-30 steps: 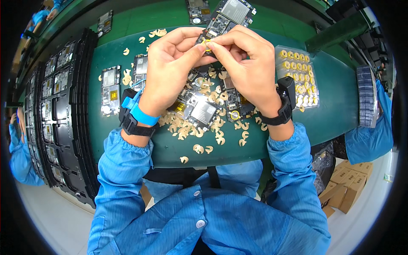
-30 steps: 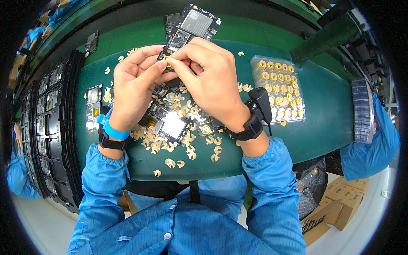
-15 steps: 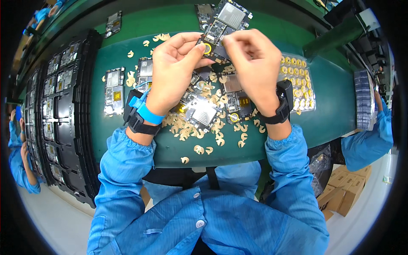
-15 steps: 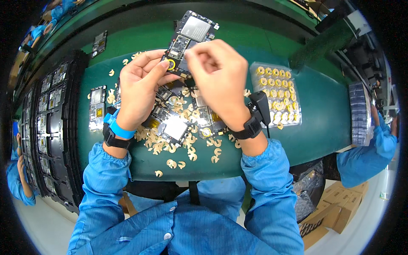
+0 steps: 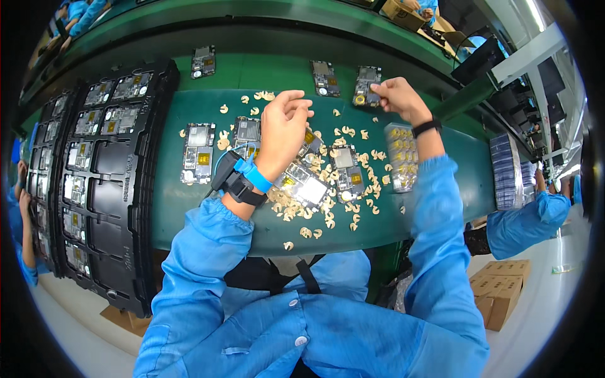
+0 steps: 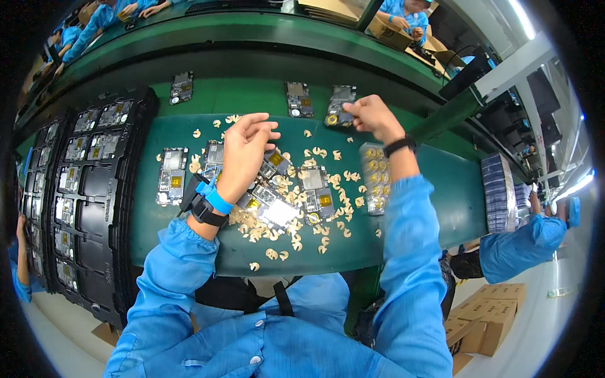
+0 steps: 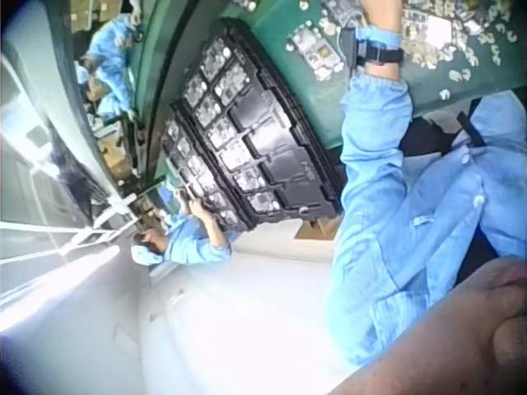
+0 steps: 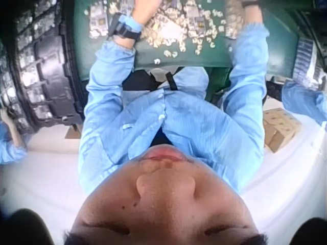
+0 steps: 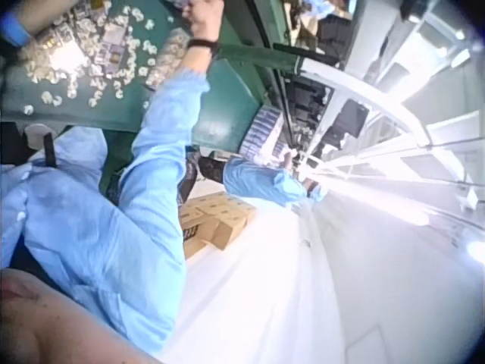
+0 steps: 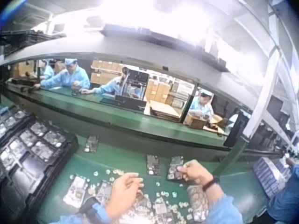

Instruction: Assemble small electronic components onto circuit boards at a factory production line.

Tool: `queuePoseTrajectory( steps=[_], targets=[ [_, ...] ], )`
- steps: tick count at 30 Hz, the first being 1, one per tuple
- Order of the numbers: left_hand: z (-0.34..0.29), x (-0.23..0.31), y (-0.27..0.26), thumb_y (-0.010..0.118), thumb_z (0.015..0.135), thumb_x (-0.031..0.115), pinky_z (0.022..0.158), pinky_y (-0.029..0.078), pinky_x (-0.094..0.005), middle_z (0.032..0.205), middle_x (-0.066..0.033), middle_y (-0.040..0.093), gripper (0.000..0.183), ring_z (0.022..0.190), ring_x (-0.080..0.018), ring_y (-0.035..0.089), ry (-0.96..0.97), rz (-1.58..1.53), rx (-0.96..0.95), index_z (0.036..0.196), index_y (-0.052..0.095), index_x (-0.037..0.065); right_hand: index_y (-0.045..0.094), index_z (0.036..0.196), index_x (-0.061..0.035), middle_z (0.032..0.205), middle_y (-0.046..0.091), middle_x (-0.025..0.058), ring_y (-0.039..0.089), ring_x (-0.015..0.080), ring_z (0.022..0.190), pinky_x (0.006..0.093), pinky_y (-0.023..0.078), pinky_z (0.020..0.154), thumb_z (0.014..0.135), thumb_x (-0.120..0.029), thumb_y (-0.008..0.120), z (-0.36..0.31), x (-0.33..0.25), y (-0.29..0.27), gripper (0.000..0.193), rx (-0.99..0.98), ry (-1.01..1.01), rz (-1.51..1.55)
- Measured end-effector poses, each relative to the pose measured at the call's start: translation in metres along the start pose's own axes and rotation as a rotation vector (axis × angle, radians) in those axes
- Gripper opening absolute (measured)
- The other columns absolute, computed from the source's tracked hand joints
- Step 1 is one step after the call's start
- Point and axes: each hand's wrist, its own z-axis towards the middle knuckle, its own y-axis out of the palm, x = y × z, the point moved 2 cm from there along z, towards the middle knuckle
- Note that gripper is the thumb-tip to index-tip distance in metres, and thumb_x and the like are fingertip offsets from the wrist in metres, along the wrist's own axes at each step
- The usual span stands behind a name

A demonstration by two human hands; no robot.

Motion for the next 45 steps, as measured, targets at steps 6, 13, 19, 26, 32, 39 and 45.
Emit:
queuePoseTrajectory(
  steps=[6,13,19,26,32,39,45],
  targets=[
    [0.002,-0.007,0.002,0.054,0.100,0.003,0.076,0.060,-0.0296,0.112,-0.0183,0.073,0.026,0.096,-0.0213,0.074,-0.013,-0.040,-0.015,0.123,0.060,-0.008,0.071,0.094,0.0052,0.097,0.071,0.0324,0.070,0.0497,0.094,0.0530,0.059,0.082,0.089,-0.016,0.070,0.044,0.031,-0.024,0.022,0.820,-0.149,-0.647],
    [0.003,-0.003,-0.002,0.055,0.098,0.002,0.067,0.060,-0.0277,0.106,-0.0190,0.073,0.025,0.085,-0.0193,0.074,-0.009,0.048,0.013,0.118,0.063,-0.012,0.064,0.123,0.0010,0.114,0.068,0.0274,0.065,0.0435,0.107,0.0501,0.054,0.091,0.083,-0.025,0.082,0.045,-0.007,0.128,0.051,0.557,-0.516,-0.535],
    [0.003,-0.005,0.004,0.063,0.101,0.012,0.066,0.061,-0.0292,0.103,-0.0197,0.073,0.037,0.083,-0.0215,0.075,-0.105,0.105,-0.017,0.124,0.059,-0.015,0.054,0.137,0.0109,0.114,0.069,0.0148,0.066,0.0151,0.100,0.0291,0.054,0.086,0.093,0.004,0.069,0.029,-0.030,0.128,0.047,0.246,-0.305,0.543],
    [-0.002,0.005,0.007,0.055,0.105,0.007,0.084,0.063,-0.0298,0.108,-0.0180,0.073,0.024,0.092,-0.0225,0.075,-0.085,-0.167,-0.059,0.119,0.062,-0.011,0.063,0.114,0.0075,0.100,0.072,0.0088,0.067,0.0125,0.087,0.0272,0.055,0.079,0.094,0.002,0.068,-0.076,-0.042,0.147,0.021,0.058,-0.394,0.796],
    [-0.006,0.007,0.011,0.052,0.106,0.006,0.086,0.064,-0.0301,0.111,-0.0191,0.072,0.029,0.093,-0.0218,0.075,-0.149,-0.176,-0.173,0.126,0.058,-0.014,0.069,0.113,0.0019,0.092,0.071,0.0140,0.070,0.0239,0.075,0.0359,0.056,0.069,0.086,-0.012,0.078,-0.131,0.001,0.063,0.032,0.563,-0.554,-0.154],
    [-0.009,0.006,0.022,0.046,0.108,0.004,0.091,0.062,-0.0328,0.119,-0.0187,0.070,0.035,0.097,-0.0232,0.074,-0.084,-0.135,-0.252,0.137,0.052,-0.014,0.075,0.106,-0.0002,0.104,0.069,0.0195,0.065,0.0390,0.101,0.0438,0.053,0.091,0.089,-0.010,0.072,-0.161,0.066,-0.020,0.020,0.416,-0.434,-0.638],
    [-0.015,0.015,0.023,0.046,0.107,0.001,0.088,0.062,-0.0325,0.112,-0.0172,0.071,0.040,0.096,-0.0217,0.073,0.050,0.057,-0.222,0.146,0.047,-0.007,0.072,0.105,0.0024,0.102,0.066,0.0193,0.064,0.0398,0.095,0.0451,0.052,0.085,0.091,-0.006,0.068,-0.154,0.078,-0.023,0.017,0.403,-0.609,-0.720]
  ],
)
